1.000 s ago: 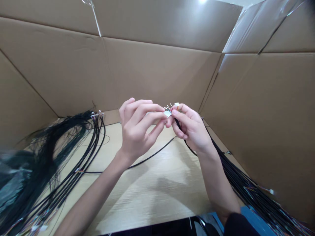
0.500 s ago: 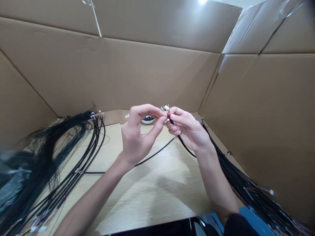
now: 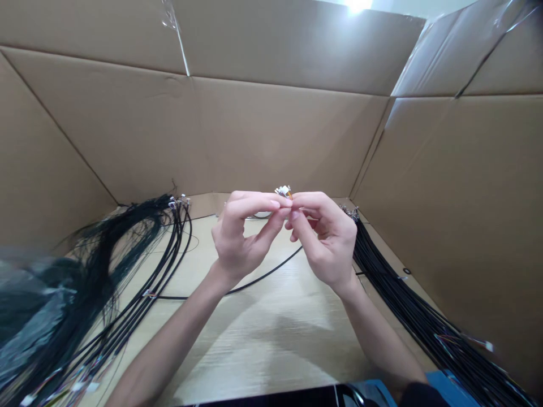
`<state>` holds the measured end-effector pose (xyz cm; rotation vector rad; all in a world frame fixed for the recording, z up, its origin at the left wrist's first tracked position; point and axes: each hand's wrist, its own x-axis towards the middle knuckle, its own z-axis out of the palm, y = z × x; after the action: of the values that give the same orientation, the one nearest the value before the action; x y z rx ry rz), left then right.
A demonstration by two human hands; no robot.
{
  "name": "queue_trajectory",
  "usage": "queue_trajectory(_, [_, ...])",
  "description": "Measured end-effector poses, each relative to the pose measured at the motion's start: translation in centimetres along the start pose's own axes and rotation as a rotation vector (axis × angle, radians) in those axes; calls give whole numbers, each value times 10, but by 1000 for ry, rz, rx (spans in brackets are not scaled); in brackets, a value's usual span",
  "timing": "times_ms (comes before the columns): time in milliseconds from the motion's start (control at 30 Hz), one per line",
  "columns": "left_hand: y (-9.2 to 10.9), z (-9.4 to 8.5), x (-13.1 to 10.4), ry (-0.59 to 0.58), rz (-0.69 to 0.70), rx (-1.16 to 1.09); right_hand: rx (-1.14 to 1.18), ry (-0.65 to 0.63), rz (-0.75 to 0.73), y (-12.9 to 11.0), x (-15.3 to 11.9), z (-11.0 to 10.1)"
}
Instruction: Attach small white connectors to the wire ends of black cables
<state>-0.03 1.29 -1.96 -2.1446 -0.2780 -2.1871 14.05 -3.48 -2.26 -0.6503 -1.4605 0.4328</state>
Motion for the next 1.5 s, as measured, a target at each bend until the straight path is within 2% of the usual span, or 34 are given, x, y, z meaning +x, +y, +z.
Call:
queue_trajectory(67, [1,-1,0,4,-18,-9,-54,-23,-23,0,0,-1])
queue_trajectory(300, [3,-14,7,-135,-44,-6,-81,-69,-14,-6,5,-4])
queue_trajectory(400, [7,-20,15,-149,-75,74,-99,-58,-45,-7,6,-4])
queue_trajectory(500, [10,-24,24,-208,-261,150,-147,-56,-106,-7,5,-4])
queue_trajectory(600, [12,-27,29,-337,-472,70,-181,-68,-159,-6,4,-4])
queue_trajectory(700, [11,-29,30,-374,-563,-17,-186,-71,-181,-6,3,-3])
queue_trajectory(833, [8,-33,32,-390,-562,-102,-95,-58,-85,-8,3,-2])
queue_trajectory(967, [1,-37,34,-421,-441,-173,1,-41,56,-10,6,-7])
queue_trajectory(1067, [-4,-37,32,-454,-376,-259,27,-84,78,-12,8,-13])
queue_trajectory(1233, [-5,-35,29,-468,-482,-402,36,-133,7,-11,9,-16])
queue_trajectory(1333, [-2,-36,29,-460,-536,-427,-9,-75,-114,-7,9,-14])
queue_trajectory(1433, [-1,-37,30,-462,-549,-420,-151,-3,-289,-3,8,-10])
queue_trajectory(1500, [-1,-36,30,-460,-551,-431,-210,49,-340,-2,7,-7])
